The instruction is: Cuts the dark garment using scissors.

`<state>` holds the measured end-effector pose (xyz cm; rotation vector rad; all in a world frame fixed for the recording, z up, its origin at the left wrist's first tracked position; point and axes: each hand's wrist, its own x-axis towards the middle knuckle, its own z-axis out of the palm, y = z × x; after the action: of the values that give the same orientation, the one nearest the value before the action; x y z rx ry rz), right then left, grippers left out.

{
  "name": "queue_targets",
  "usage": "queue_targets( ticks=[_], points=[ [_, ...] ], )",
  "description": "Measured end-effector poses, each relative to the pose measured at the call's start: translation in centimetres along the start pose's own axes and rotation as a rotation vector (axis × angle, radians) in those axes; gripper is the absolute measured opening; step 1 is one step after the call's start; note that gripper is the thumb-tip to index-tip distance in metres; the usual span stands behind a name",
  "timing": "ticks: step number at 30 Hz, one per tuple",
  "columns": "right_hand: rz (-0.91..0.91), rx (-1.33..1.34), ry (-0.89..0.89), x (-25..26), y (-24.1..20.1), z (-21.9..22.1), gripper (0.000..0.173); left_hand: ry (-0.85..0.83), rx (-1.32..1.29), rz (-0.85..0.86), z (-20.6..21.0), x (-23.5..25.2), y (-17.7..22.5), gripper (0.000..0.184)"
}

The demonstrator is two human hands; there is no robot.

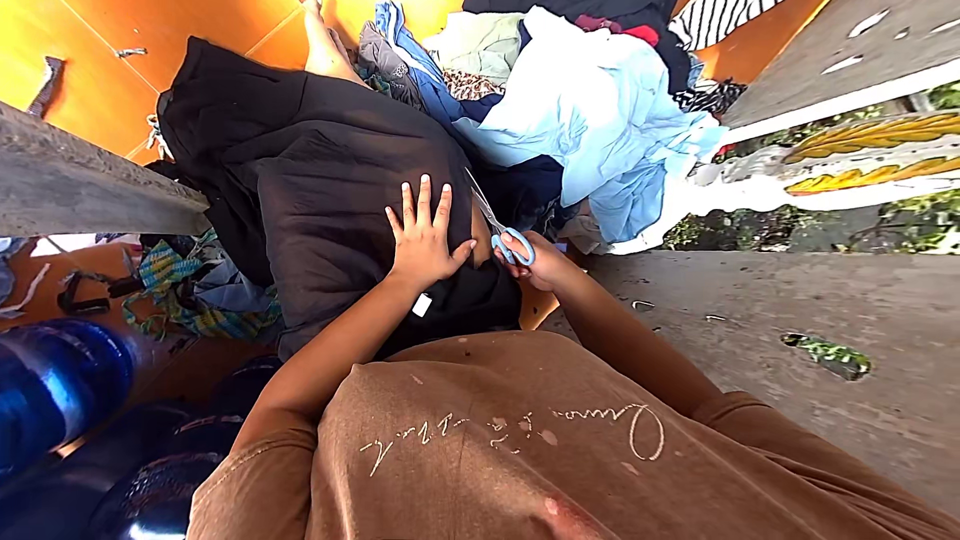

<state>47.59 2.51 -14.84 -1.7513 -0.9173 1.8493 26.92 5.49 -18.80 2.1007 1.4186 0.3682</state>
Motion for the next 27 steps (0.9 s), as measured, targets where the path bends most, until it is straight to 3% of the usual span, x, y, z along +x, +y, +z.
queue_targets(
  ticks=[4, 12, 17, 27],
  points=[
    [-0.019, -0.025, 0.007, -0.1, -0.3, 0.4, 0.042, 0.029, -0.008, 0.022, 0.2, 0.0, -0.2, 0.092],
    [0.139, 0.101, 0.035, -1.1, -1.9, 1.7, 0.045, 0.024, -0.011, 0.024, 0.3, 0.0, -0.2, 0.092],
    [0.095, 0.151, -0.029, -1.0, -1.9, 1.7, 0.051, 0.014, -0.021, 0.017, 0.2, 0.1, -0.2, 0.092],
    [0.066, 0.124, 0.031, 0.3, -2.5, 2.1, 0.049, 0.016, -0.027, 0.019, 0.3, 0.0, -0.3, 0.092]
  ],
)
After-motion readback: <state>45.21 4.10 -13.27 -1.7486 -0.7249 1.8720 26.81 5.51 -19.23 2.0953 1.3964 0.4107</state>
